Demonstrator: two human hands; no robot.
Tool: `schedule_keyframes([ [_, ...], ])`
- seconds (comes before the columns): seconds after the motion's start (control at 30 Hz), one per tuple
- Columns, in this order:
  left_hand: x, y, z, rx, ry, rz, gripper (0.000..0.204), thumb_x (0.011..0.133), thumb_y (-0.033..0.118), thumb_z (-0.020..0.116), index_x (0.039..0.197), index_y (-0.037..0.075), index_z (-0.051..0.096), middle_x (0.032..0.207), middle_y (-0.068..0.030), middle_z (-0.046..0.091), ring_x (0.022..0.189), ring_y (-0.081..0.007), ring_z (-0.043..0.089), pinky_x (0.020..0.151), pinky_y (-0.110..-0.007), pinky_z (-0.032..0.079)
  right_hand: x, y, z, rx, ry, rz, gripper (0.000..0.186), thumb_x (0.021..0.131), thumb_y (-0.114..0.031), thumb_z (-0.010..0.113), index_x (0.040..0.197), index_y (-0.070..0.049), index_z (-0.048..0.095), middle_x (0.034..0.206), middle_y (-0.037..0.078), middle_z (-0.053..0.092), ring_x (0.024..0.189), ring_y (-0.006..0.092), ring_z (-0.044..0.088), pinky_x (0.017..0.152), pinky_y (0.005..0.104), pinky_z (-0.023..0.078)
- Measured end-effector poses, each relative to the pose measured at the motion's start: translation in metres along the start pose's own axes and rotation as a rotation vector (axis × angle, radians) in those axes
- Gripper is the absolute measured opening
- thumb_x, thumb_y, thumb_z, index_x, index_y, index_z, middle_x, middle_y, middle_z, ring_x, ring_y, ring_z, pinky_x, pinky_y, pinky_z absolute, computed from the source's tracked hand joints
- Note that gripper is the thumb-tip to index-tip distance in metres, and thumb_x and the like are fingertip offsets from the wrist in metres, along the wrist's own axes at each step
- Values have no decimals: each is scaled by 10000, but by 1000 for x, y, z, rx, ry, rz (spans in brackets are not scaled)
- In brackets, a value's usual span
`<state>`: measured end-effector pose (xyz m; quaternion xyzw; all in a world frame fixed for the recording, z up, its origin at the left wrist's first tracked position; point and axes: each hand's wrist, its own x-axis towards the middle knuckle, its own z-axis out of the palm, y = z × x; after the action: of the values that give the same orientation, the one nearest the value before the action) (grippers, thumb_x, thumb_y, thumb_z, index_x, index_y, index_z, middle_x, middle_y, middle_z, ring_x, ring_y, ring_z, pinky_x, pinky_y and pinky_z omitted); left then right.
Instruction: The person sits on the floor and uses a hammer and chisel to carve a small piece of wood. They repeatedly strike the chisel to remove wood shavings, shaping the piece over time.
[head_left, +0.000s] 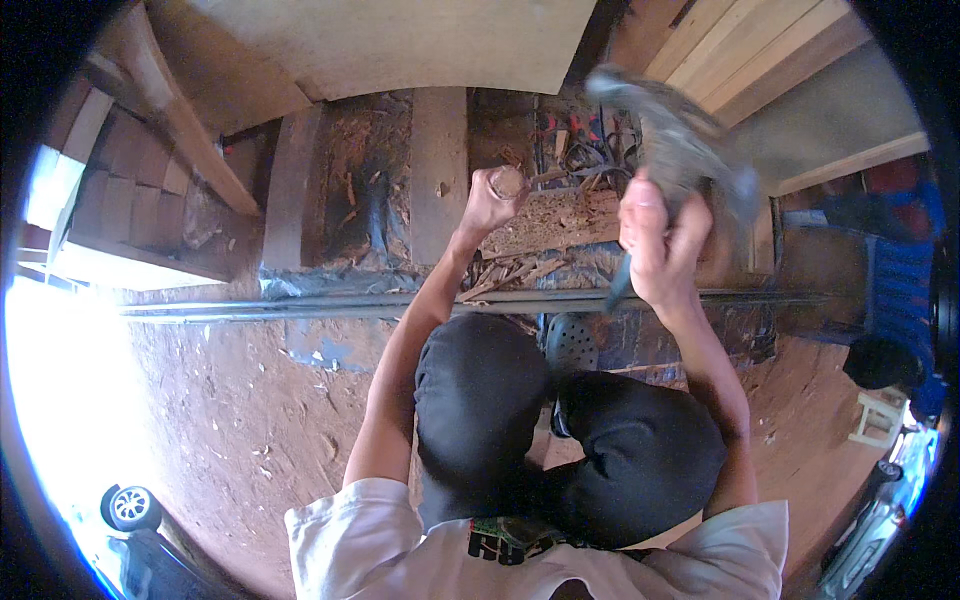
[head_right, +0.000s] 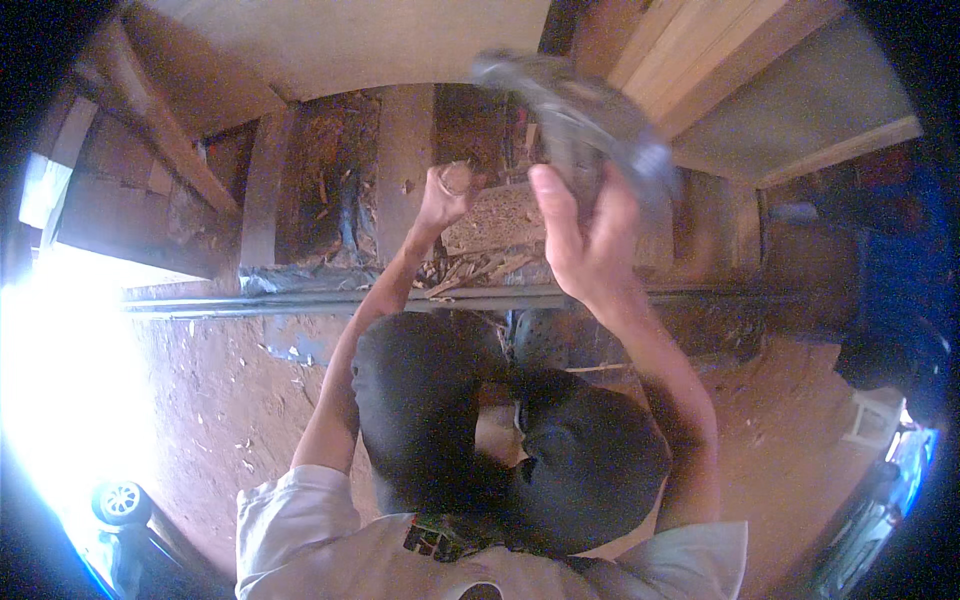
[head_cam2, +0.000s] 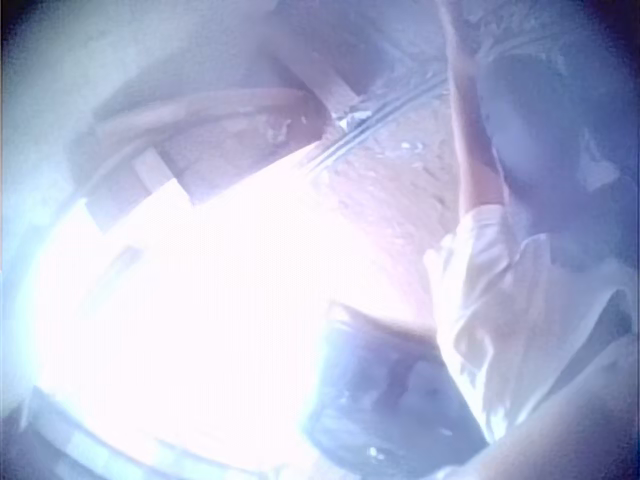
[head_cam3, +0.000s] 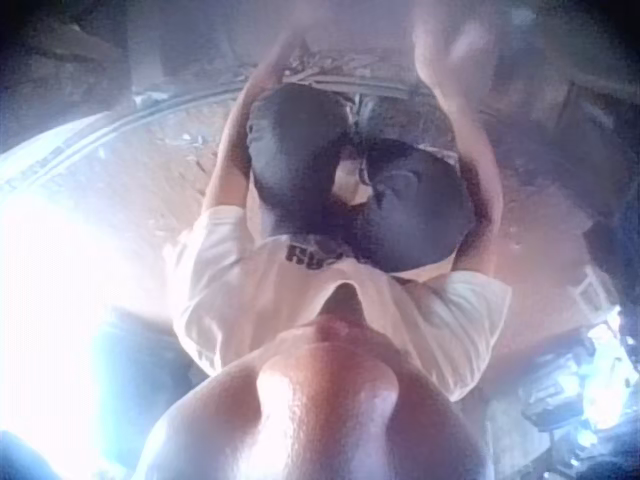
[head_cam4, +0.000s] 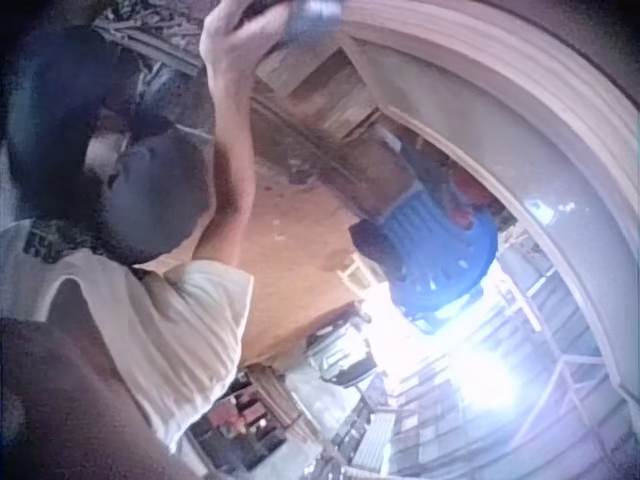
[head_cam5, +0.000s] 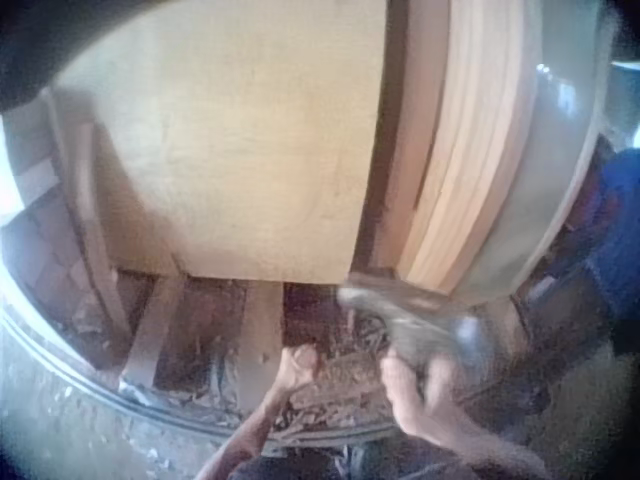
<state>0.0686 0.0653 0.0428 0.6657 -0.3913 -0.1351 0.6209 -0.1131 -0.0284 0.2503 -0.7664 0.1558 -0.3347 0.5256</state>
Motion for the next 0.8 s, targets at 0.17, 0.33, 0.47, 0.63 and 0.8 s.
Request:
schedule_keyframes([
  [0.17, 1, -1, 7, -98, 3, 96, 93, 734, 71, 673, 731, -2, 617, 662, -42, 611, 634, -99, 538, 614, -297, 469, 3, 32, 27, -601, -357, -89, 342, 888, -285, 624, 991, 40, 606, 728, 170, 646, 681, 344, 628, 650, 406, 484],
  [0.33, -8, 15, -5, -21, 30, -100, 87, 721, 74, 663, 725, 6, 609, 664, -22, 599, 632, -93, 524, 609, -292, 463, -32, 50, 12, -426, -471, 287, 417, 900, -360, 596, 1011, 42, 599, 815, 199, 626, 765, 341, 589, 707, 422, 459],
  [0.47, -3, 13, -4, -59, -4, -76, 163, 706, 88, 670, 631, 22, 540, 609, 16, 522, 584, -85, 443, 531, -307, 406, -68, 40, -11, -343, -445, 433, 468, 905, -402, 593, 1009, 55, 579, 799, 137, 581, 721, 221, 523, 693, 381, 437],
  [0.63, 9, -4, 0, -161, -3, -33, 180, 717, 97, 666, 628, 18, 530, 603, 11, 519, 585, -76, 439, 521, -307, 396, -122, 51, -33, -286, -265, 621, 527, 903, -427, 589, 1149, 38, 564, 1021, 151, 581, 944, 215, 516, 848, 351, 418],
  [0.8, 41, -21, 1, -67, -68, -150, 130, 738, 108, 696, 738, 22, 598, 695, -6, 592, 640, -93, 494, 579, -307, 434, -160, 83, -57, -40, -213, 885, 532, 911, -405, 574, 1219, 27, 532, 1119, 147, 588, 1007, 244, 534, 909, 363, 408],
])
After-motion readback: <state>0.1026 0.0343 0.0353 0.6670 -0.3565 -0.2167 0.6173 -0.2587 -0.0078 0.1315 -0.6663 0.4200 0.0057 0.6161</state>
